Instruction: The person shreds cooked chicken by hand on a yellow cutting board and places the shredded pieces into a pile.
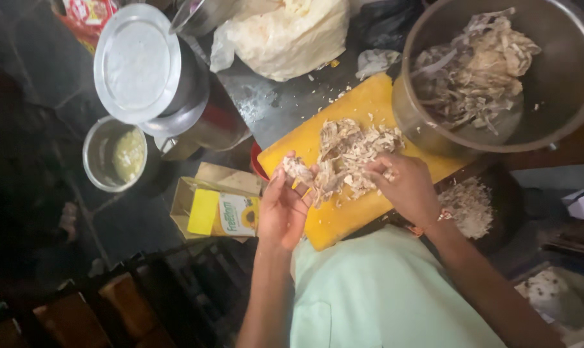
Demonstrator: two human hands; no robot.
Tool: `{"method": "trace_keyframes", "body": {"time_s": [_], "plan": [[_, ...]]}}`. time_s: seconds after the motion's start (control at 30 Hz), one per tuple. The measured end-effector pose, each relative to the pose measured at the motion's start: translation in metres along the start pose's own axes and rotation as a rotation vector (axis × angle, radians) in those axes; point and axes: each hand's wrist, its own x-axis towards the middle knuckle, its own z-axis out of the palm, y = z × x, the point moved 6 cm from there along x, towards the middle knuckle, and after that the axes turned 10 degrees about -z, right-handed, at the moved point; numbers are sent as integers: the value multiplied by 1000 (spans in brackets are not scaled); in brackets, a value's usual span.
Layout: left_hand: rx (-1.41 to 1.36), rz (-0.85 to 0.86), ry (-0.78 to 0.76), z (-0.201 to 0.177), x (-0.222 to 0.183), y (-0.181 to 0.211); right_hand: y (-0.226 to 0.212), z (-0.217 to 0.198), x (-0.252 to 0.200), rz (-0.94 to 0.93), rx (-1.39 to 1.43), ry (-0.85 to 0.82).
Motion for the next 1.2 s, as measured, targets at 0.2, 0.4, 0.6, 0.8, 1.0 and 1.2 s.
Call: {"method": "trace_keyframes", "body": {"time_s": [0.2, 0.4, 0.6, 0.8, 1.0, 1.2], "plan": [[-159, -86, -199, 60, 31, -7, 0, 4, -7, -249, -29, 156], [-37, -87, -479, 187, 62, -30, -4, 0, -14, -214, 5, 44], [266, -38, -259, 183, 117, -51, -7, -10, -26, -138, -14, 8], [354, 107, 131, 36, 98, -23, 9, -15, -38, 60, 216, 65], [1213, 390, 511, -37, 27, 1, 4, -3, -13, -150, 7, -21], [1600, 111, 654, -54, 2, -33, 3, 45, 14, -144, -14, -265]]}}
